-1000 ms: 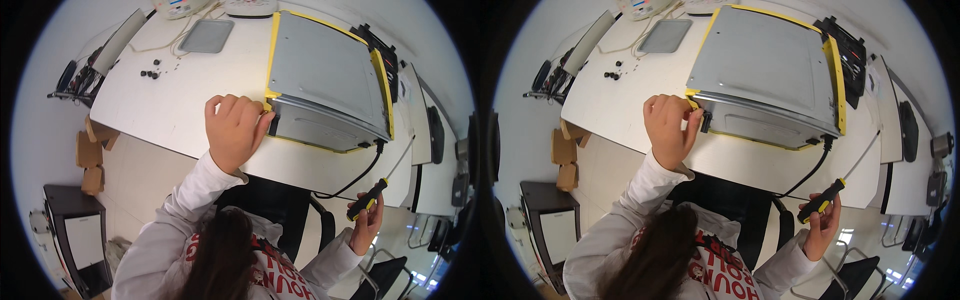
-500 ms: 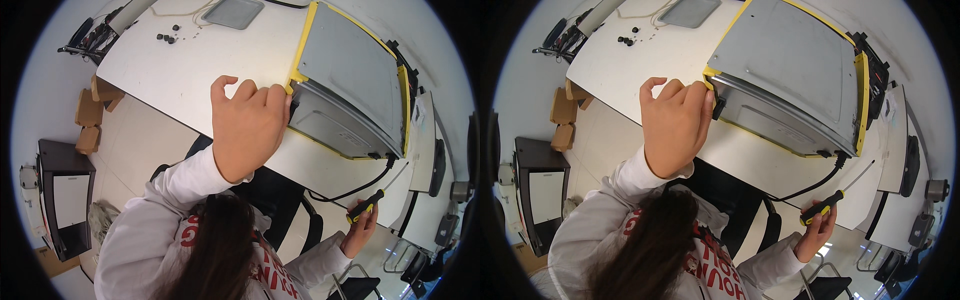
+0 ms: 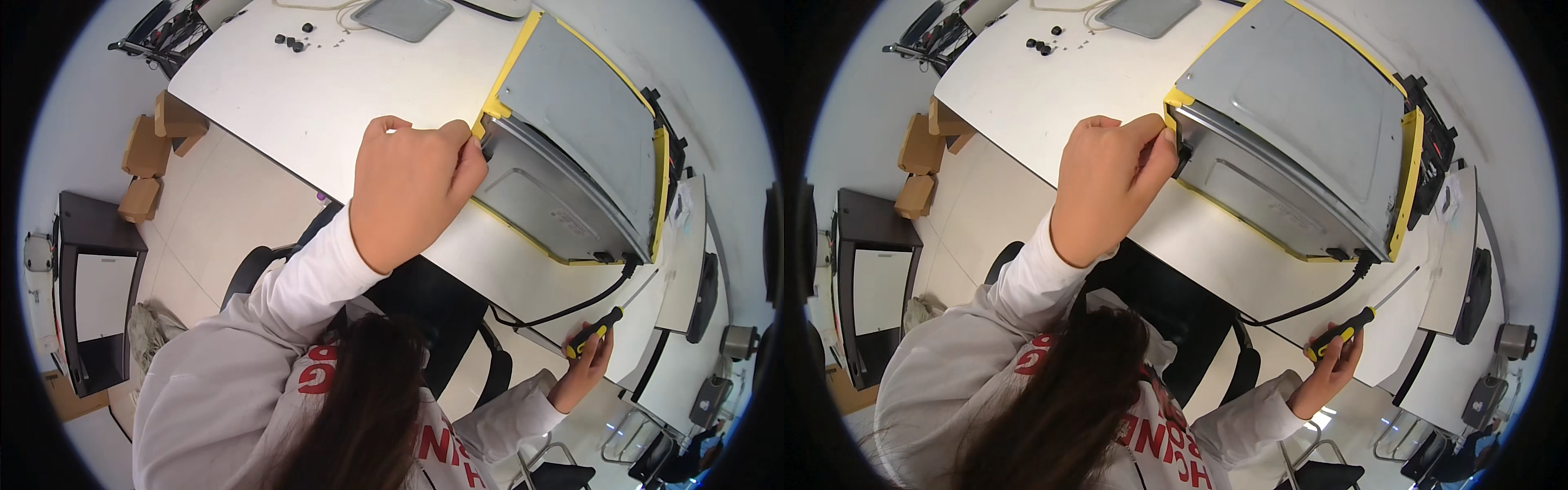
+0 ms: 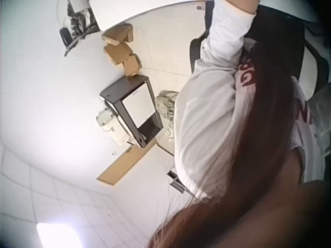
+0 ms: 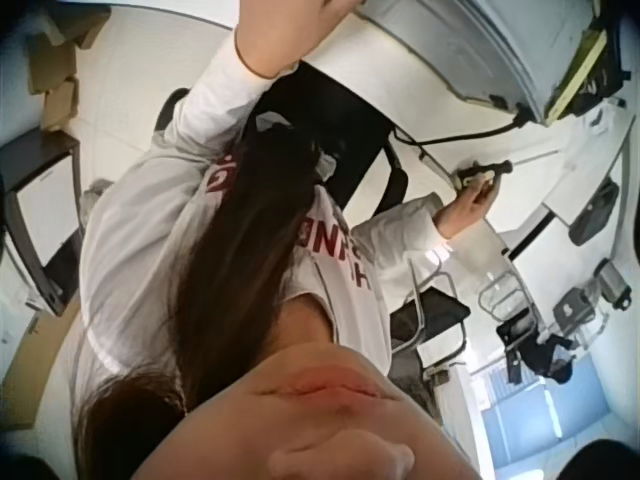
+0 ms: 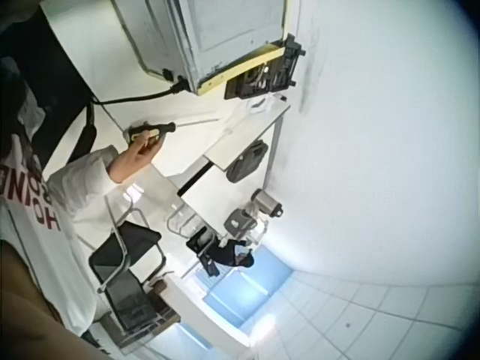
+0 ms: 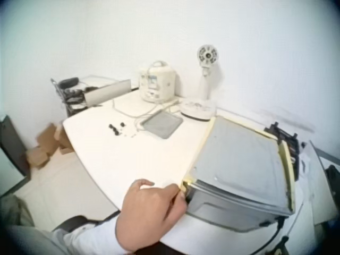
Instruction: The person uses a screwdriver to tighten screws on a yellow and gray electronic device. They rotate the device to access different sides and continue securing the casing with screws.
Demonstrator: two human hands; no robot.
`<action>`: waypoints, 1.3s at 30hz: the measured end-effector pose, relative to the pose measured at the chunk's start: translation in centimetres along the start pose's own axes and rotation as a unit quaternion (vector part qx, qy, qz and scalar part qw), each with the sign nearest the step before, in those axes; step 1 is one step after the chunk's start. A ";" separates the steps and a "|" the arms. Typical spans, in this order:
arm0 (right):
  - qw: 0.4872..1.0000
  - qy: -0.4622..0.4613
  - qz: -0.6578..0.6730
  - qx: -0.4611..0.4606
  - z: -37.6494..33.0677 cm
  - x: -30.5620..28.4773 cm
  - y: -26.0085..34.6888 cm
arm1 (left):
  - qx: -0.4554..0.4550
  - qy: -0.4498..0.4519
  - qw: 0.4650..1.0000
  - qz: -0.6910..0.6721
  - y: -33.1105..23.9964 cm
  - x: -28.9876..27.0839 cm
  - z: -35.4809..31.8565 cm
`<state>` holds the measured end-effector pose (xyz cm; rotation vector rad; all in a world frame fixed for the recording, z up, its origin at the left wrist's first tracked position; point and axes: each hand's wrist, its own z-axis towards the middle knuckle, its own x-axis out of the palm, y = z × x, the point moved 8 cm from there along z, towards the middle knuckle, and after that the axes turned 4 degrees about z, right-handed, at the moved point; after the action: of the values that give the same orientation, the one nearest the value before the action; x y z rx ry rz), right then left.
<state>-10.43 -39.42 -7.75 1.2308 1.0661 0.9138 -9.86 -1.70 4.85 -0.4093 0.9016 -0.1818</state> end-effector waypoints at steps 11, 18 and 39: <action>0.928 -0.066 -0.330 -0.158 -0.6 2.2 3.2 | -0.077 0.032 0.995 -0.053 3.2 0.3 2.4; 0.898 -0.064 -0.407 -0.156 0.6 5.7 4.8 | -0.019 -0.110 0.986 -0.125 3.6 -1.3 1.1; 0.841 -0.055 -0.481 -0.241 1.1 7.2 5.6 | 0.058 -0.135 0.962 -0.230 5.9 -0.6 1.8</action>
<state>-7.32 -32.18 -3.13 0.2176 1.0846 0.2661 -8.94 4.32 3.81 -0.5165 0.5126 -0.5895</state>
